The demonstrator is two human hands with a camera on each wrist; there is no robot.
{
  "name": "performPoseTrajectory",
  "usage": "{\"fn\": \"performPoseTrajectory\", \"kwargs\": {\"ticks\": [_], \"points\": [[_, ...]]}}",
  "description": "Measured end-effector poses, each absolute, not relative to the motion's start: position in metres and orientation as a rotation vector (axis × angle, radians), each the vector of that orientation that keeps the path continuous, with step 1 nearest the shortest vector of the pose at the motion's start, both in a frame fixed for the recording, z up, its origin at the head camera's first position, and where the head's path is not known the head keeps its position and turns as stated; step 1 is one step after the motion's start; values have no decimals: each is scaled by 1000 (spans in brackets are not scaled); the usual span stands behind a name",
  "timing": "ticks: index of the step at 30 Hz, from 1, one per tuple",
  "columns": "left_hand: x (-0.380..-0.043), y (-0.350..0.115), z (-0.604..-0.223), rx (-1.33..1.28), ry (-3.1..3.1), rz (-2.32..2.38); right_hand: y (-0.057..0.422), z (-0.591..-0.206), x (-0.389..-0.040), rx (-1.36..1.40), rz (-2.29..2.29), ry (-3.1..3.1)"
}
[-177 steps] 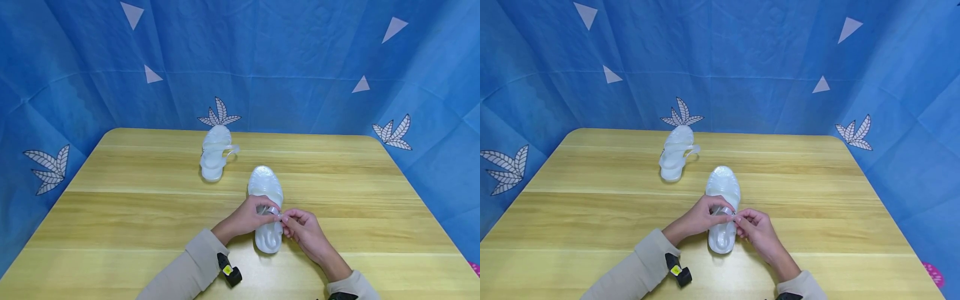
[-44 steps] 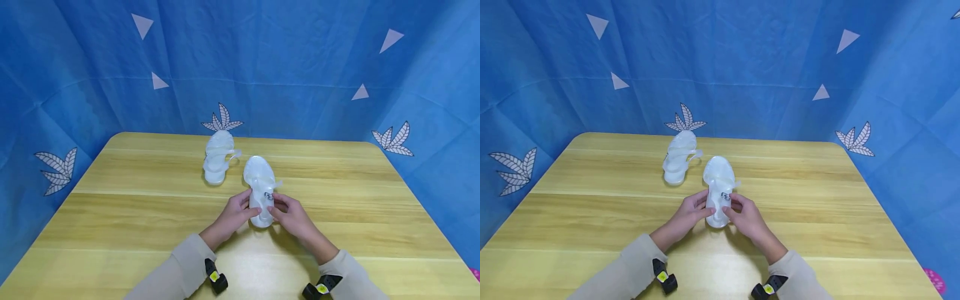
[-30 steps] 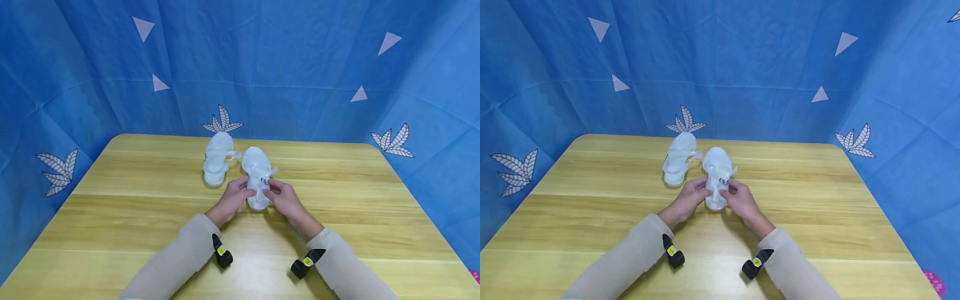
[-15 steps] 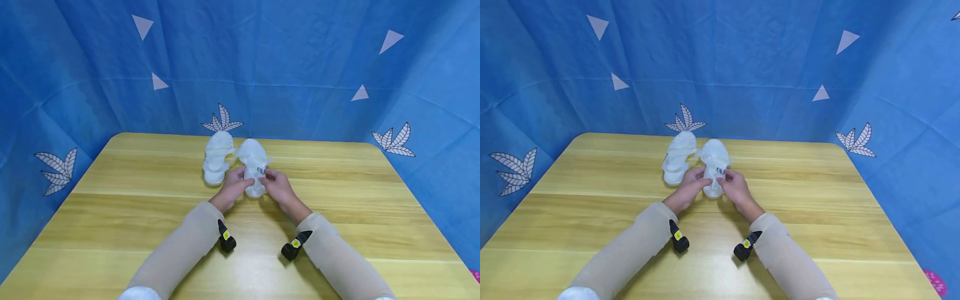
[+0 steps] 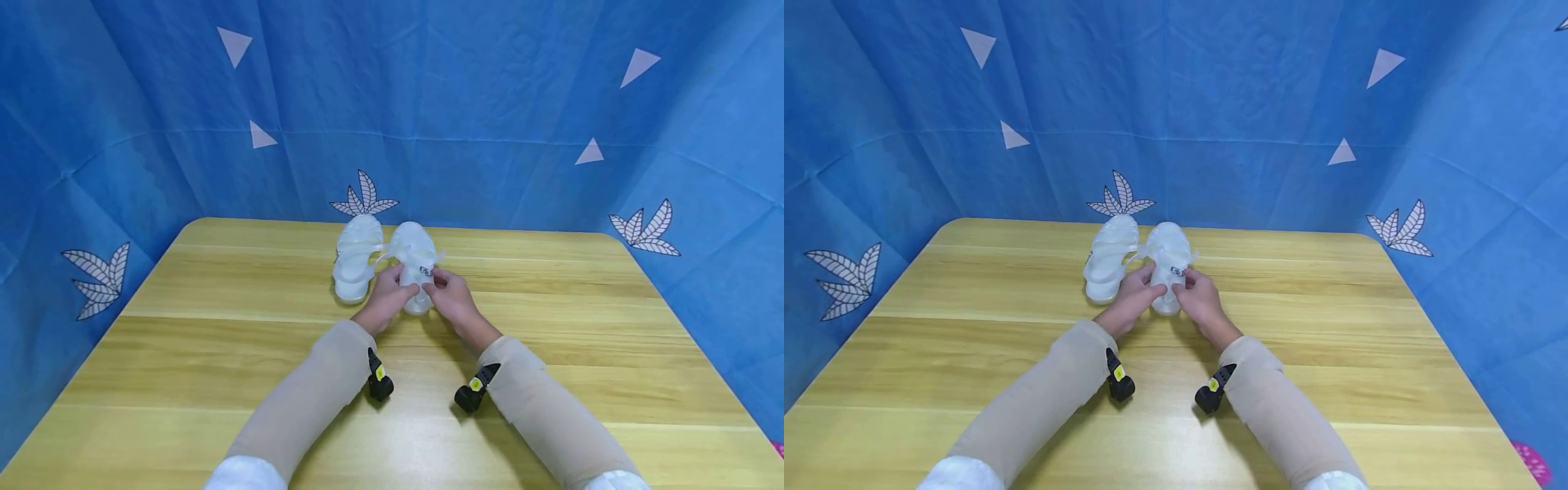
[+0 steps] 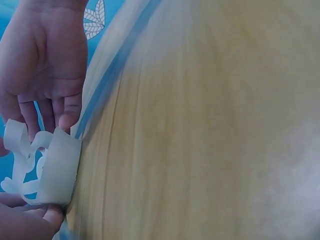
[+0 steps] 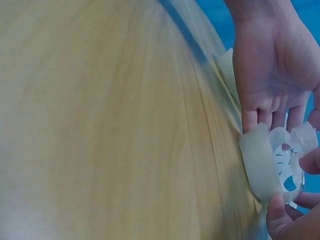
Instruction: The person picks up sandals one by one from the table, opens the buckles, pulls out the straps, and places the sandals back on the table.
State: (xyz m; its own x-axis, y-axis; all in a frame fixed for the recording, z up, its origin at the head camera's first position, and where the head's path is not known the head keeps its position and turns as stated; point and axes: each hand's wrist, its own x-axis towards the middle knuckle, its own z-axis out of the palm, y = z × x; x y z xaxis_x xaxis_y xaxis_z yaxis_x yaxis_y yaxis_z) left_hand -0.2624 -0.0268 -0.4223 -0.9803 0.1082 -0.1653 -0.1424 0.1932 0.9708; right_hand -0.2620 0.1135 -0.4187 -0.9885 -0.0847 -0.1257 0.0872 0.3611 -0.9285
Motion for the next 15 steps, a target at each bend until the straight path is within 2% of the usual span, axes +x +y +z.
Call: {"fn": "performPoseTrajectory", "kwargs": {"ticks": [15], "points": [[-269,-29,-423,-95,2353,1853,104,-418,-272,33,-1695,2462]]}}
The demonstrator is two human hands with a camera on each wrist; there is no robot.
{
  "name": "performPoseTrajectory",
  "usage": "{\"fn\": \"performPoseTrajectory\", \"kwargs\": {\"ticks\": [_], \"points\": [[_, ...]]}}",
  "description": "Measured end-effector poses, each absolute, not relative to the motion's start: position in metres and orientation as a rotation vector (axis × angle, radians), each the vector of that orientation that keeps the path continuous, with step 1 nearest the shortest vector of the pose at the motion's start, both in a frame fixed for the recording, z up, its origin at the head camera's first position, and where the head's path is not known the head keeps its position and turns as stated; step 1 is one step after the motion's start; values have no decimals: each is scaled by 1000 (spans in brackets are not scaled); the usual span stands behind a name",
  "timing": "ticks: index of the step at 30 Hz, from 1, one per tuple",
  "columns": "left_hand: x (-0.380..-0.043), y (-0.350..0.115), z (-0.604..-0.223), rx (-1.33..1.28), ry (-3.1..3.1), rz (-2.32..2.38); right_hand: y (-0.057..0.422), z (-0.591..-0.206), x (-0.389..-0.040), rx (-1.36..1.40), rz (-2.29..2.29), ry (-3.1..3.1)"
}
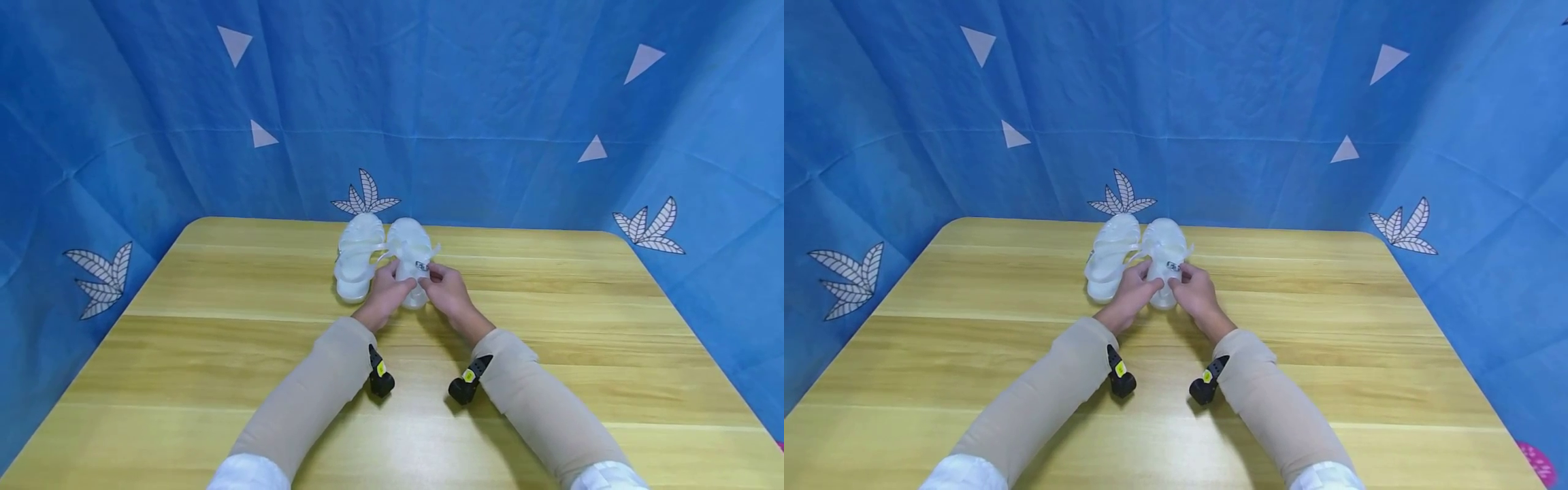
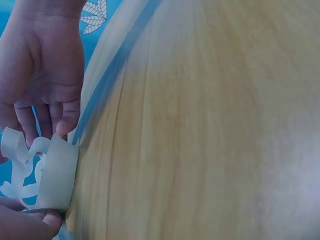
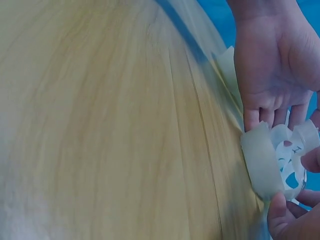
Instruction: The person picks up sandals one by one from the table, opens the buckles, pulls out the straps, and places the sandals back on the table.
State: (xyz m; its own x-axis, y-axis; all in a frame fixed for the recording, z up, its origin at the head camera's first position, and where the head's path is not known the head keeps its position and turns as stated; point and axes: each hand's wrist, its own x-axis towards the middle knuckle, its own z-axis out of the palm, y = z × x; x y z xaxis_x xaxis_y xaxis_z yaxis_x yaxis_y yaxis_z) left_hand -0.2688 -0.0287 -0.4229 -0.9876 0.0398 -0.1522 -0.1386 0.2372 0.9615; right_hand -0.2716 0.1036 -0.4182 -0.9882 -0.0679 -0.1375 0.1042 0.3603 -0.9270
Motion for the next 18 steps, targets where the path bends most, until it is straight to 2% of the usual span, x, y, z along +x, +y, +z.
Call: {"fn": "performPoseTrajectory", "kwargs": {"ticks": [18], "points": [[-269,-32,-424,-86,2360,1841,100,-423,-268,10,-1733,2479]]}}
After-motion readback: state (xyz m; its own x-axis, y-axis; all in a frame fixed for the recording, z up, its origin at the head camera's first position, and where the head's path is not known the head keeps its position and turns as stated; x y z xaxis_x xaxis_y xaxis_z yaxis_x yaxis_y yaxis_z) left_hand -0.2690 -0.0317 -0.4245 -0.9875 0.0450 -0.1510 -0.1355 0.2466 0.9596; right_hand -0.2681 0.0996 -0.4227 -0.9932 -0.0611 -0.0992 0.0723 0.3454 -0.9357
